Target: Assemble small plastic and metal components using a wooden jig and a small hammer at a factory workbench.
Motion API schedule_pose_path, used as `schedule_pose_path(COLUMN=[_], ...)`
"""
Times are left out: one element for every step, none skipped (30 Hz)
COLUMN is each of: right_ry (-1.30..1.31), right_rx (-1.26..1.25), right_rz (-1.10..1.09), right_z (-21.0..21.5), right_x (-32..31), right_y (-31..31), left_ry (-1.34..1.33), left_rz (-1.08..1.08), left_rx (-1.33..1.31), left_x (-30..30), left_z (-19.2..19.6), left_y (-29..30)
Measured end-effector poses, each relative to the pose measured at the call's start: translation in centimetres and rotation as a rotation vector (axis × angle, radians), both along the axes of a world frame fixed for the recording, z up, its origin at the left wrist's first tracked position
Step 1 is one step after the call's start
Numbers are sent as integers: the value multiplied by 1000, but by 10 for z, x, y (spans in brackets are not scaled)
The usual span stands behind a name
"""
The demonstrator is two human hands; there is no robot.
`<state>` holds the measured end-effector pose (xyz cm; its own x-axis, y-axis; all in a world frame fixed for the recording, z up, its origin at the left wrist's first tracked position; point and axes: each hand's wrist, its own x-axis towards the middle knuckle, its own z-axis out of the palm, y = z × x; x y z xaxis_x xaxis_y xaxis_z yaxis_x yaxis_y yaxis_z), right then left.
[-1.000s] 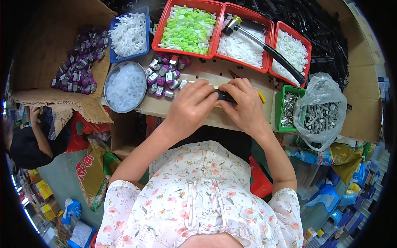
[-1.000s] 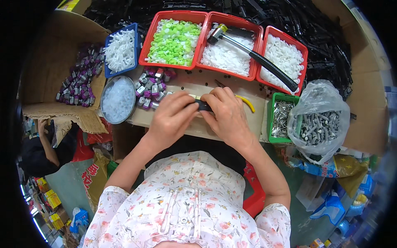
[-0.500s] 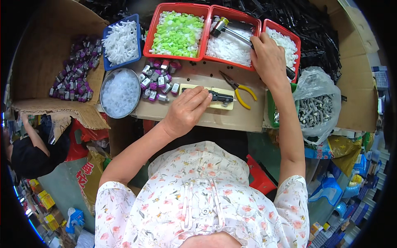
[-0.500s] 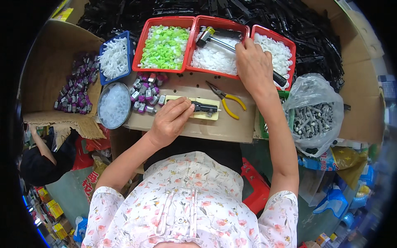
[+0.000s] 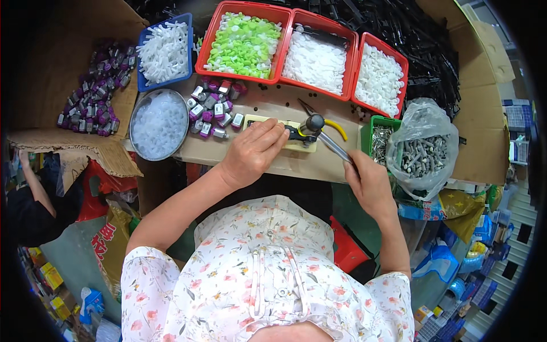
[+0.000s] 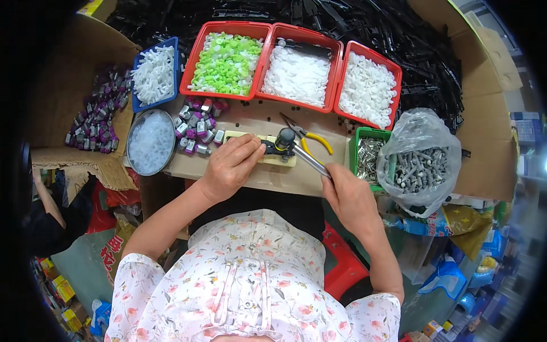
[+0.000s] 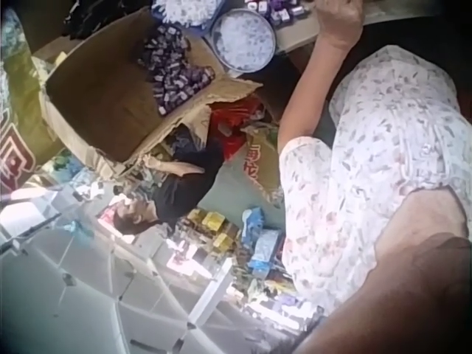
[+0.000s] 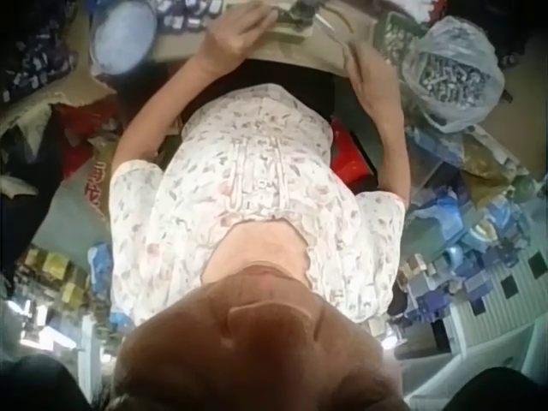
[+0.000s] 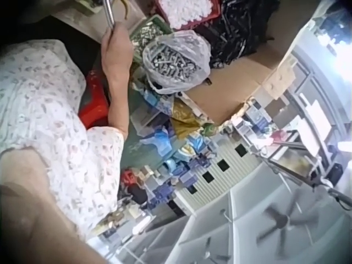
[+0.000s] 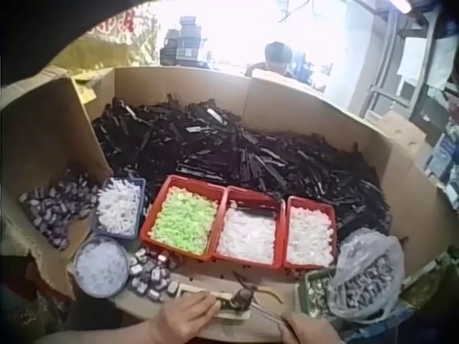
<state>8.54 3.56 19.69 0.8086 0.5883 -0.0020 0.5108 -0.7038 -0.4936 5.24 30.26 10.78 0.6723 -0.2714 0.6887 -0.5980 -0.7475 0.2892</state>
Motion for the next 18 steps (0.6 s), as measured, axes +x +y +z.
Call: schedule_pose_path(right_ry=[2,-39,-80,-78,-143,-211,-225,-227,-158,-90,-91,-129,-167,-149,-148,-125,-102,-40], right_rx=[0,61,123,125,177,229,127,128,-22,-173,-171,-28,114,145,147,59,-29,-62], right_rz=[0,-29,-58,-58,-77,-96,-37,-38,-5,27,32,0,-33,-78,-81,-53,-26,-46], right_z=[3,10,13,13,11,10,3,2,1,0,2,7,12,16,13,6,-1,-10], right_x=[-3,-7,-10,-15,-19,-20,-21,-21,-20,-19,-17,-20,-22,-27,-26,-25,-24,-22], right_y=[2,4,6,6,6,6,4,3,3,3,3,4,6,8,9,9,8,7], left_ry=[-3,-1,1,3,5,5,5,3,-2,-6,-7,-6,-5,0,0,0,1,-5], left_rz=[1,1,-2,-4,-5,-9,-14,-15,-5,5,10,-1,-11,-12,-10,-8,-11,-2], left_rx=[2,3,1,0,2,-3,-7,-7,-10,-12,-11,-8,-5,-5,-5,-5,-3,0], left_x=[0,1,0,0,-2,-1,0,0,-1,-1,1,2,1,-1,-1,-1,-1,-1], left_z=[0,0,1,2,2,2,3,3,1,1,1,2,2,1,1,2,1,-1], left_y=[1,1,1,1,1,1,1,0,-1,-2,-2,0,0,0,0,-1,-1,-1])
